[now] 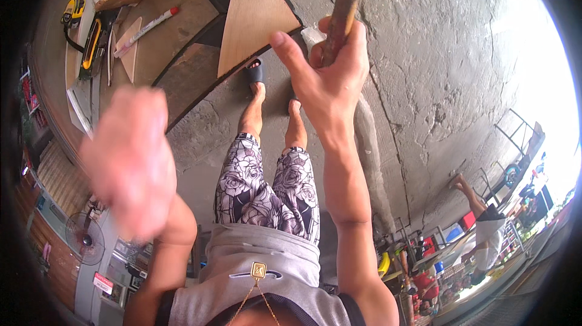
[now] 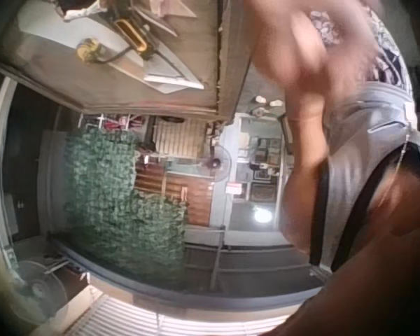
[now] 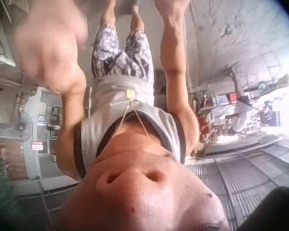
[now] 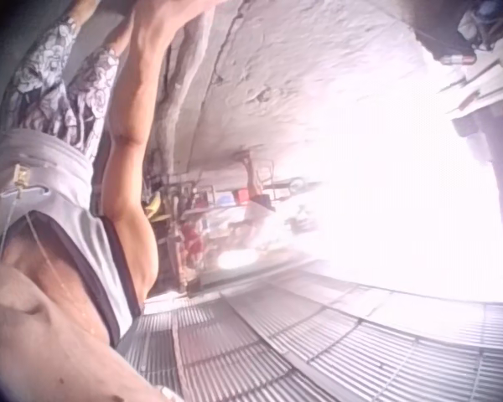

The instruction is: The person measures and cuts a piece of plywood using a utility knife and ruler, then retrieves a hammer and nails. They nail a triangular wooden piece to a larger board on the workbench, repeatedly hammering nails into the wood.

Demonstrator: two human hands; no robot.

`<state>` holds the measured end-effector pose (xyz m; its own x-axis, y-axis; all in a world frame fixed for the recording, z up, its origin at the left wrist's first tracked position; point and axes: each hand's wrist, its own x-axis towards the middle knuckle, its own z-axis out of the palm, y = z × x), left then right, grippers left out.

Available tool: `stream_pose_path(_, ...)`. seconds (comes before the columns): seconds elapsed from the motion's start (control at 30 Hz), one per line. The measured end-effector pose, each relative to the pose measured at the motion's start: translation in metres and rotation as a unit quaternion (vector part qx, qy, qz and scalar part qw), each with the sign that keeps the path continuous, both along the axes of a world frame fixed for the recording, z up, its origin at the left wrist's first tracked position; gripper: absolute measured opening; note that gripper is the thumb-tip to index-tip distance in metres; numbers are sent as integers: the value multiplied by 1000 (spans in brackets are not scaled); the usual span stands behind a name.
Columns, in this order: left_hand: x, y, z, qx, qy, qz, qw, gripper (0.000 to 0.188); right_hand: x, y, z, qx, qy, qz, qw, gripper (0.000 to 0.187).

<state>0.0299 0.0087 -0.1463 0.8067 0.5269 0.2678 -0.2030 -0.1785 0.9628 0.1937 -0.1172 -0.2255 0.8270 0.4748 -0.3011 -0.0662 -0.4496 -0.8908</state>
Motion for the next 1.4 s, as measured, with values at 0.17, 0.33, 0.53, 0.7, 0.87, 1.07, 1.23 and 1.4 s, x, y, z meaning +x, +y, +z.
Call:
stream_pose_path(0.17, -10, -1, -66, 124, 183, 230, 948, 8, -4, 30, -4, -82, -156, 81, 981, 71)
stream_pose_path(0.33, -15, -10, -86, 180, 247, 284, 909, 8, -9, 43, -5, -84, -225, 140, 961, 70)
stream_pose_path(0.53, -17, -28, -98, 258, 315, 377, 832, 6, -18, 51, -5, -81, -240, 164, 953, 66)
stream_pose_path(0.7, -16, -43, -112, 300, 300, 435, 794, 6, -24, 52, -6, -71, -229, 165, 957, 66)
stream_pose_path(0.87, -13, -52, -121, 300, 306, 468, 773, 7, -27, 52, -7, -86, -212, 165, 959, 65)
stream_pose_path(1.07, -14, -54, -128, 299, 305, 485, 763, 7, -31, 52, -10, -91, -233, 174, 953, 62)
stream_pose_path(1.23, -9, -58, -135, 276, 297, 520, 752, 4, -26, 45, 0, -52, -259, 168, 950, 34)
stream_pose_path(1.4, -7, -60, -139, 262, 296, 535, 747, 7, -29, 5, 40, -52, -44, 282, 957, 16)
